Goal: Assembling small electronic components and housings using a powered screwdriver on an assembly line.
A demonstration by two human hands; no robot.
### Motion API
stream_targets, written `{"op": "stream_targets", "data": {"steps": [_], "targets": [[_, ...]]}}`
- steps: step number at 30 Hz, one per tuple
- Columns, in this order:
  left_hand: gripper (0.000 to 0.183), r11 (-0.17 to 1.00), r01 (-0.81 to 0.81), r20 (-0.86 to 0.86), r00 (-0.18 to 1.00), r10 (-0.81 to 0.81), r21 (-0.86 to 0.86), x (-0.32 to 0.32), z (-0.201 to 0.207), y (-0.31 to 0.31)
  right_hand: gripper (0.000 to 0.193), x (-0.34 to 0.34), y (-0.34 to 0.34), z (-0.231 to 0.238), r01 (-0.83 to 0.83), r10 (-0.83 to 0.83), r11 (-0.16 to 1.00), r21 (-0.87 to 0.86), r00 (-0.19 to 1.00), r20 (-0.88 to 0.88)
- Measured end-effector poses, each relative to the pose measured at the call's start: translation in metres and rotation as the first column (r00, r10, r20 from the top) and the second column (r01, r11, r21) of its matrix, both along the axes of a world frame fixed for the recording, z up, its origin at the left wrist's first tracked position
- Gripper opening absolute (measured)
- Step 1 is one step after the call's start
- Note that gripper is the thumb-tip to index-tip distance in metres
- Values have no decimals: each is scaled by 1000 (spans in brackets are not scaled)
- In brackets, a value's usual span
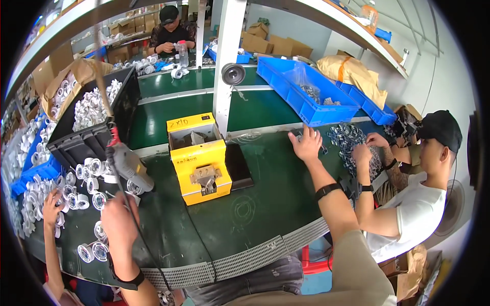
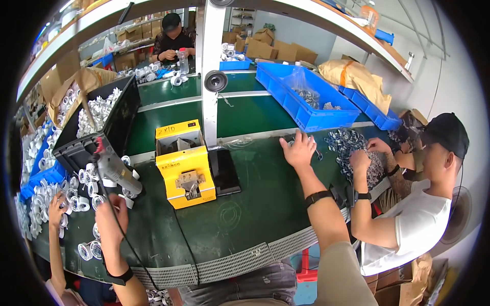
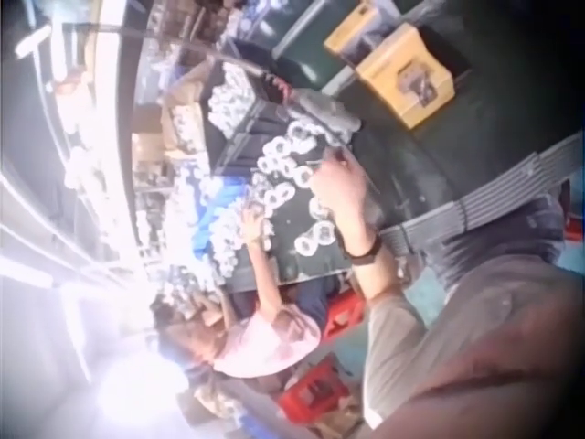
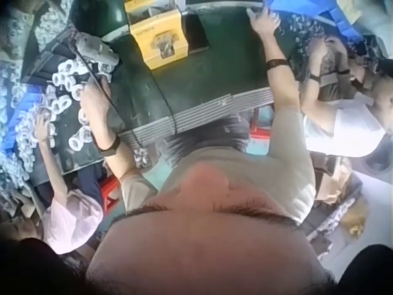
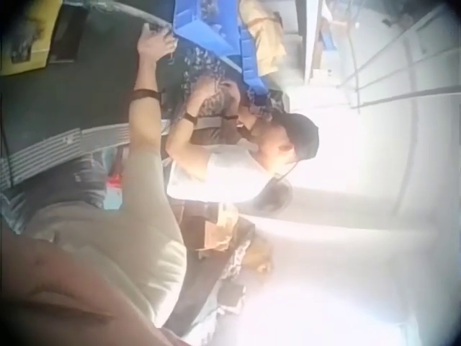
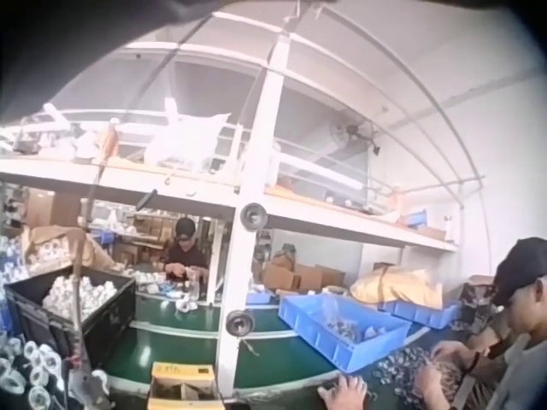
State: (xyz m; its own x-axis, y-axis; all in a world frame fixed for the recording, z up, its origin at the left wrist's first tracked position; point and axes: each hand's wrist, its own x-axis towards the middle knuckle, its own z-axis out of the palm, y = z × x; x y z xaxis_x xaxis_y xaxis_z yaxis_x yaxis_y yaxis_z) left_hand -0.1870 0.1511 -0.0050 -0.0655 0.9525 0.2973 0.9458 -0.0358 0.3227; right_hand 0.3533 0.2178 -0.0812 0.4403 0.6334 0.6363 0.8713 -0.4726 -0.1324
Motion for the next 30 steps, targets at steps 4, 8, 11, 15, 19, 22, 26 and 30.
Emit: {"op": "stream_targets", "data": {"steps": [4, 8, 11, 15, 19, 22, 26, 30], "targets": [[19, 932, 311, 59, 950, -305, -185, -7, -14, -2, 71, -3, -15, 5, -41, -9, 976, -213, 974, -228], [23, 763, 449, 68, 877, -475, -465, 11, -6, -6, 67, -15, -28, 3, -193, 126, 953, -235, 954, -273], [25, 643, 555, 108, 795, -597, -528, 23, -10, -6, 65, -44, -49, 8, -341, 288, 913, -222, 927, -240], [26, 382, 691, 222, 615, -757, -613, 38, -17, -3, 62, -88, -87, 16, -547, 495, 818, -180, 827, -266], [22, 268, 832, 396, 483, -781, -487, 66, -24, -15, 65, -124, -125, 22, -539, 546, 806, -246, 837, -44], [25, 294, 911, 685, 411, -602, -289, 87, -32, -28, 69, -152, -144, 30, -795, 739, 600, -94, 595, -315], [55, 334, 941, 973, 29, -229, 51, 104, -56, -40, 78, -209, -150, 50, -968, 914, 226, 106, 173, -368], [49, 371, 926, 968, -154, 200, 70, 97, -52, -32, 83, -239, -125, 56, -986, 950, 100, 131, 56, -306]]}}
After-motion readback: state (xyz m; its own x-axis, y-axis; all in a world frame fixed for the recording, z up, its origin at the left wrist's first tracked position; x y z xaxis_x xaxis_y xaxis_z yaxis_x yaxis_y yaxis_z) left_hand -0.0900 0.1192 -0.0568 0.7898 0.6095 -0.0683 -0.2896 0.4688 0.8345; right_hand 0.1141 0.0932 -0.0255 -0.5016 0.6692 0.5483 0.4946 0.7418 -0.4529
